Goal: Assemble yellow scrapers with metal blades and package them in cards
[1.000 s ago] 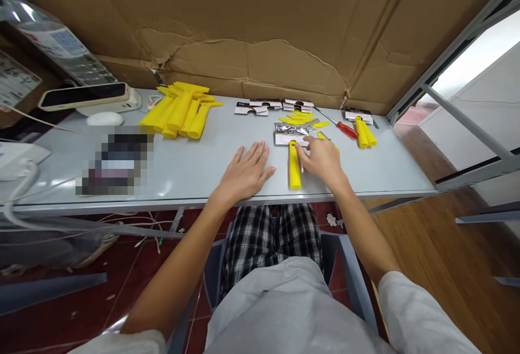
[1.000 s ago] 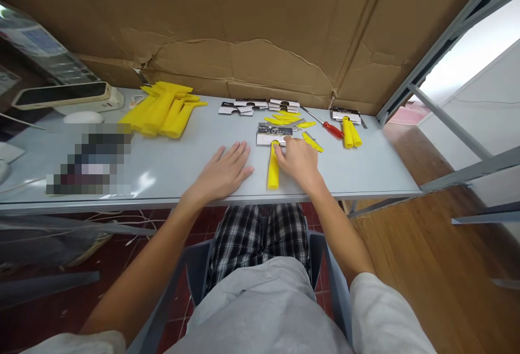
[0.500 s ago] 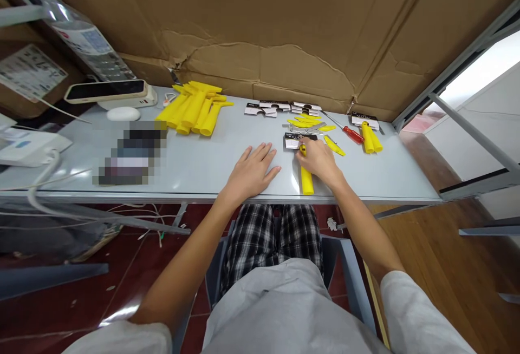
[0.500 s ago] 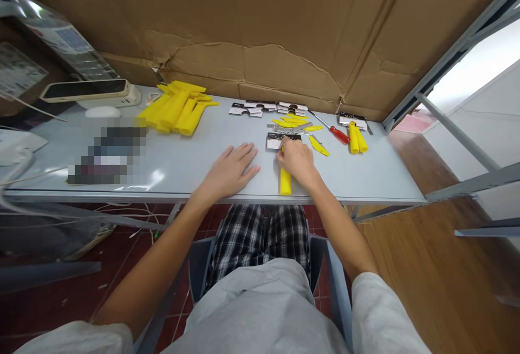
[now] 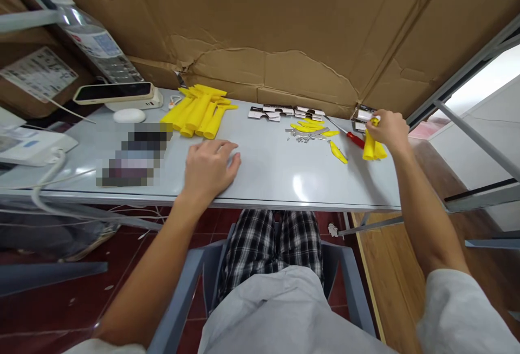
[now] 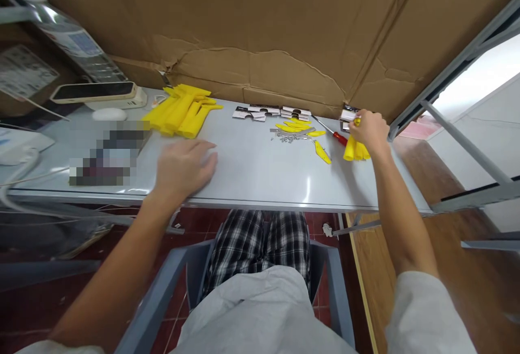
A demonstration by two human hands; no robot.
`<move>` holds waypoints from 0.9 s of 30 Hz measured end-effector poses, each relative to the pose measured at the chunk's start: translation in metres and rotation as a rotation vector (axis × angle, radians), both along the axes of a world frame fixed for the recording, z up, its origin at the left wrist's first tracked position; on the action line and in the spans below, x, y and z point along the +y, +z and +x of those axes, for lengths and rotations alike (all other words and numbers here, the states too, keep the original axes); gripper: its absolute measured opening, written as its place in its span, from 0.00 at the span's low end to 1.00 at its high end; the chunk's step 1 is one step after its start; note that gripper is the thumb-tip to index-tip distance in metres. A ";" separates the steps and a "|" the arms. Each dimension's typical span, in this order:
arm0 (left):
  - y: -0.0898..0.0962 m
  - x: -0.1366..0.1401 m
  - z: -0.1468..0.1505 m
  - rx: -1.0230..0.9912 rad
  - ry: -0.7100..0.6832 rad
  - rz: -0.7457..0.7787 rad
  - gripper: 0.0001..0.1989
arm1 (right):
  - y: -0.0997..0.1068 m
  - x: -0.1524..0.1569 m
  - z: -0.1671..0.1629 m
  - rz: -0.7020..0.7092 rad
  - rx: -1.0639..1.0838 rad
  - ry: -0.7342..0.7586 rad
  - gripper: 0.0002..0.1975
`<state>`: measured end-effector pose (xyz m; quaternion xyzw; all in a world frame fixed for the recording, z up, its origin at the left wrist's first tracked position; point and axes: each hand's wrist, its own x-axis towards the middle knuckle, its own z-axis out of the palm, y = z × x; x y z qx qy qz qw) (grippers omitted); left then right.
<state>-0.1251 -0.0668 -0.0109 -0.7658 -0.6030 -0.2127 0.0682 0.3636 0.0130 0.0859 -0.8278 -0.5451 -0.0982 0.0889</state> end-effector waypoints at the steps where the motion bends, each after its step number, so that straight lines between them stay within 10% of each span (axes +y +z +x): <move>1: 0.002 0.002 -0.009 0.009 0.041 0.005 0.28 | 0.001 0.007 0.011 -0.003 0.025 -0.024 0.28; 14: 0.000 0.011 -0.047 -0.089 0.384 -0.100 0.31 | -0.028 0.041 0.057 -0.015 0.121 -0.089 0.26; 27: 0.022 0.048 -0.038 0.016 0.340 -0.046 0.30 | -0.044 0.055 0.062 -0.094 0.177 -0.087 0.27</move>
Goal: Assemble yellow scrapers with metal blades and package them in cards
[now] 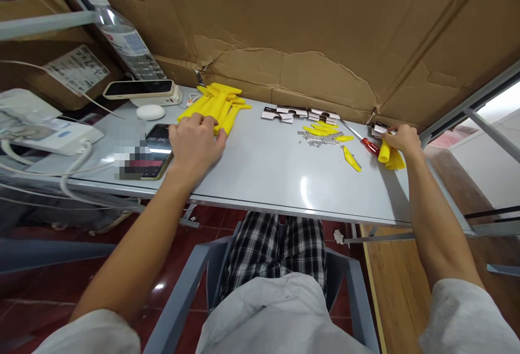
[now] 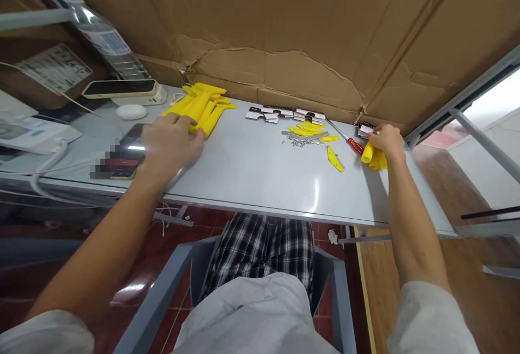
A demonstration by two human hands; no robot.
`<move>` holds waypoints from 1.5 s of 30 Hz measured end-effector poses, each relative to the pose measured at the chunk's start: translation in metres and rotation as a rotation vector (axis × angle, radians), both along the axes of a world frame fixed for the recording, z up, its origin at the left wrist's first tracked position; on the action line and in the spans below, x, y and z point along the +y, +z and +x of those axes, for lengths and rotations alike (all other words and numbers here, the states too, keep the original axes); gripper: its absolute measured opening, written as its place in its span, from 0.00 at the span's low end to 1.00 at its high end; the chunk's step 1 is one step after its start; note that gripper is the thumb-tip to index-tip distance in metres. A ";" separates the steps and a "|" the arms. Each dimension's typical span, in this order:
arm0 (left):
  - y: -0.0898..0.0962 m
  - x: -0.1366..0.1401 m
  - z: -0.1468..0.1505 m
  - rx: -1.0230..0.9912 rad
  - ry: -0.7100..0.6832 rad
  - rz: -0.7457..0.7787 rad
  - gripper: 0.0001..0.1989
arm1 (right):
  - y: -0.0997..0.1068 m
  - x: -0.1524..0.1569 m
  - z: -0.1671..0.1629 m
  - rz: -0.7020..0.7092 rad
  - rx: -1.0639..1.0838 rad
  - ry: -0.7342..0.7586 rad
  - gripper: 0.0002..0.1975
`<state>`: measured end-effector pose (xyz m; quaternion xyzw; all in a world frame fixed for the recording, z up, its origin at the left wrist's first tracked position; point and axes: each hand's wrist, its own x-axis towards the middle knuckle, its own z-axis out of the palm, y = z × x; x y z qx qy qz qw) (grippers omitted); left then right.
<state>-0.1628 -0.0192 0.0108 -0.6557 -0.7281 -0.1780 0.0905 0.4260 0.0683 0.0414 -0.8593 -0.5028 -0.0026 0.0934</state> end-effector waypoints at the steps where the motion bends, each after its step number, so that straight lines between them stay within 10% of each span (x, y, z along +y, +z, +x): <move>1: 0.002 0.005 -0.001 0.006 0.012 -0.005 0.29 | 0.000 0.001 0.001 0.001 0.002 -0.001 0.26; 11: 0.032 0.045 -0.007 0.000 -0.006 -0.044 0.35 | 0.005 0.001 0.000 -0.019 -0.018 0.002 0.25; 20: 0.011 0.071 -0.018 0.031 0.059 -0.119 0.35 | 0.004 -0.001 -0.003 -0.009 -0.083 0.022 0.23; 30: 0.025 0.052 -0.009 0.017 0.057 -0.130 0.40 | 0.013 -0.003 0.021 -0.091 -0.167 0.146 0.24; 45: 0.051 0.005 0.066 -0.022 -0.120 -0.016 0.32 | 0.002 0.003 -0.031 -0.079 -0.234 0.086 0.23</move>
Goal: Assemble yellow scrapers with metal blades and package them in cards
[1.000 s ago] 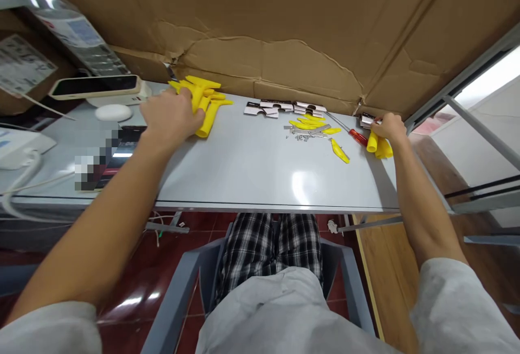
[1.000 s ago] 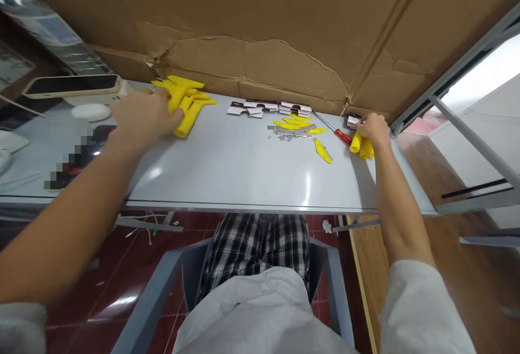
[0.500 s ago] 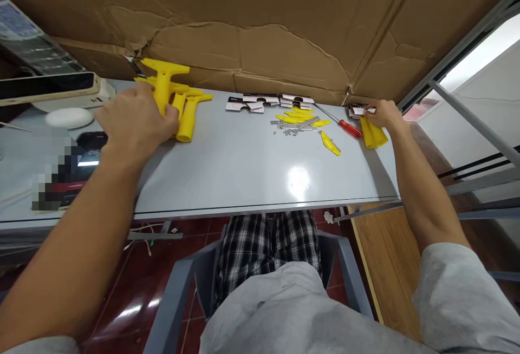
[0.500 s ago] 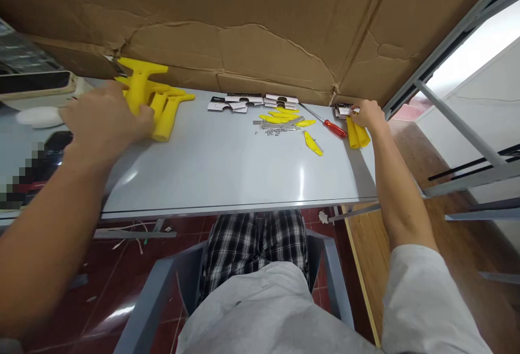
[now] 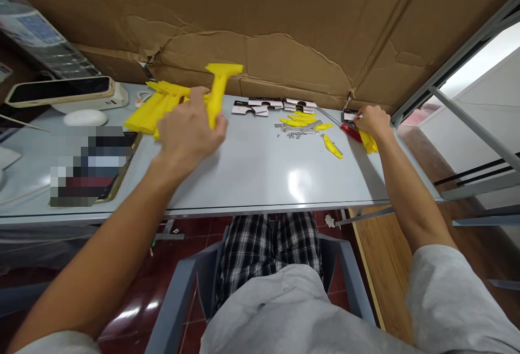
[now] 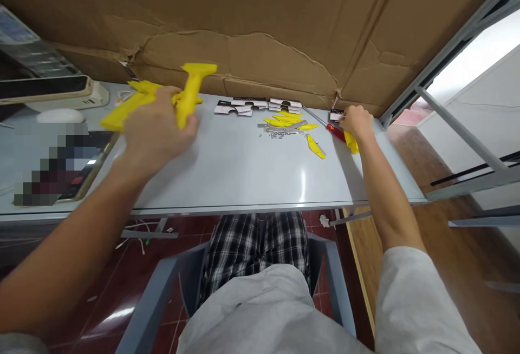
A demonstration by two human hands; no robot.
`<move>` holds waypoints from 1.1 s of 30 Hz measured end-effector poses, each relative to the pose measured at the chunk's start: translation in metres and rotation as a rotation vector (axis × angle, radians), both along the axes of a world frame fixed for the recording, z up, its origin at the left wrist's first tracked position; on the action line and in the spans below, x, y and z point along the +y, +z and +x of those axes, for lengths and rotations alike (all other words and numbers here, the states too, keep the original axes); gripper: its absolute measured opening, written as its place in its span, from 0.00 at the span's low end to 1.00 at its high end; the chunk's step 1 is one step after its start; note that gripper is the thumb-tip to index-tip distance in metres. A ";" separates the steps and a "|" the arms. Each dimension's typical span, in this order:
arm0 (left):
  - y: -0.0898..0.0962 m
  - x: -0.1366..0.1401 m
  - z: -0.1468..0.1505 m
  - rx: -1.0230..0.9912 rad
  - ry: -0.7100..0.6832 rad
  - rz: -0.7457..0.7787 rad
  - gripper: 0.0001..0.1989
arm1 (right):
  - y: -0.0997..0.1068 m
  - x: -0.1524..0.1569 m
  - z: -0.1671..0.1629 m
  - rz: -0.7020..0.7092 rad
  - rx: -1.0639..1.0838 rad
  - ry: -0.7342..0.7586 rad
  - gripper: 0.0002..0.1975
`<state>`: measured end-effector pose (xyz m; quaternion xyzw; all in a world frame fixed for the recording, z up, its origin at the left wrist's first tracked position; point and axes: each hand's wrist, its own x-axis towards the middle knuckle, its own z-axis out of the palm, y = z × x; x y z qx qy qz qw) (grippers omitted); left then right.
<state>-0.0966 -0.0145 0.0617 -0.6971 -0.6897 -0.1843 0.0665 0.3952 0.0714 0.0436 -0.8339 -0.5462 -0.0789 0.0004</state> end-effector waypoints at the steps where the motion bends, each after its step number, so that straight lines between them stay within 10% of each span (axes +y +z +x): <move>1: 0.000 -0.003 0.008 -0.005 -0.047 -0.028 0.33 | 0.001 -0.002 0.000 -0.003 -0.008 -0.008 0.23; 9: -0.022 -0.028 0.061 0.001 -0.248 -0.208 0.33 | 0.000 -0.037 -0.078 0.301 0.281 0.294 0.21; 15: -0.041 -0.070 0.093 0.086 -0.280 -0.254 0.32 | -0.018 -0.049 -0.177 0.025 1.405 0.477 0.28; 21: -0.038 -0.066 0.092 0.010 -0.387 -0.338 0.33 | -0.014 -0.041 -0.181 -0.018 1.640 0.486 0.11; 27: 0.003 0.036 0.068 -0.683 -0.466 -0.321 0.37 | -0.008 -0.025 -0.169 0.065 1.726 0.530 0.14; 33: -0.032 0.066 0.077 -1.451 -0.534 -0.660 0.09 | -0.019 -0.029 -0.157 -0.094 1.523 0.695 0.26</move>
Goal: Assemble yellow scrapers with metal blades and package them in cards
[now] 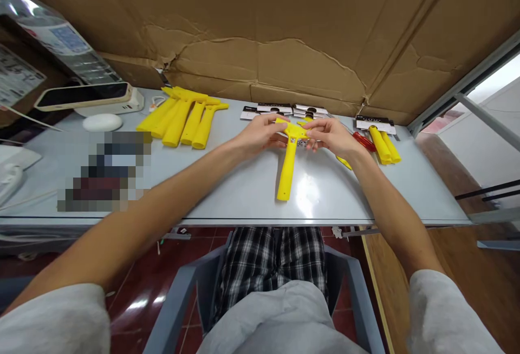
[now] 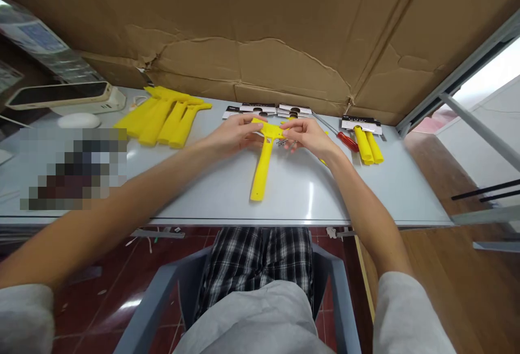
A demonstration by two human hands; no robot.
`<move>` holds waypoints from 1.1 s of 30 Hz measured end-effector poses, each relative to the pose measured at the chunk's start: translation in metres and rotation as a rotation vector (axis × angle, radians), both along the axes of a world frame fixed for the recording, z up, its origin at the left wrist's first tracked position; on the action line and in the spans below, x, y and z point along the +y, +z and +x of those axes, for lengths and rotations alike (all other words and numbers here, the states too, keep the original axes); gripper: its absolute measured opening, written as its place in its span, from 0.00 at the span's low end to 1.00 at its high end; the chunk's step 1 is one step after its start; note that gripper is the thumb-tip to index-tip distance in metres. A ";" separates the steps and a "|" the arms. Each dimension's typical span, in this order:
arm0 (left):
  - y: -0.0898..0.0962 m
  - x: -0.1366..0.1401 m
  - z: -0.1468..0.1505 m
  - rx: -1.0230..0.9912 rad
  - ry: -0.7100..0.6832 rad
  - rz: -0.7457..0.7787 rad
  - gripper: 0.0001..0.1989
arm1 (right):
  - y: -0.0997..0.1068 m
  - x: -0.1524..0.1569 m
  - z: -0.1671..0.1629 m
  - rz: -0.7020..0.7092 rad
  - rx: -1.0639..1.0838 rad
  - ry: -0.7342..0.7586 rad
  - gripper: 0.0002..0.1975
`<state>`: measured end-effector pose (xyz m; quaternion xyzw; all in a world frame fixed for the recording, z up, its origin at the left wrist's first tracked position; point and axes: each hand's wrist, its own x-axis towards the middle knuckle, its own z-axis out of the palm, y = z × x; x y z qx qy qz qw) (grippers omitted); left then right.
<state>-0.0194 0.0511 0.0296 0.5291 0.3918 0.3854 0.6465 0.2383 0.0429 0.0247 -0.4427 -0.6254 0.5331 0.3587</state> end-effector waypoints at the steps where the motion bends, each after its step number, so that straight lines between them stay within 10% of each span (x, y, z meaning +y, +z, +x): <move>1: -0.008 -0.002 0.002 -0.030 0.007 -0.032 0.08 | 0.001 0.000 0.006 0.026 -0.117 0.018 0.27; 5: -0.027 -0.009 -0.001 -0.070 0.007 -0.067 0.09 | 0.019 0.000 0.045 0.156 -0.717 -0.055 0.23; 9: -0.032 -0.010 -0.007 -0.049 -0.056 -0.028 0.10 | 0.033 -0.005 0.077 -0.093 -1.090 -0.082 0.21; 15: -0.035 -0.011 -0.008 0.003 -0.064 -0.031 0.12 | 0.020 -0.008 0.079 -0.225 -1.030 -0.063 0.24; 25: -0.022 -0.023 -0.009 0.157 -0.169 0.032 0.21 | 0.002 -0.010 0.036 0.201 -0.835 -0.070 0.03; 33: -0.026 -0.022 -0.009 0.169 -0.219 0.088 0.25 | -0.007 0.000 0.054 0.482 -0.908 -0.214 0.14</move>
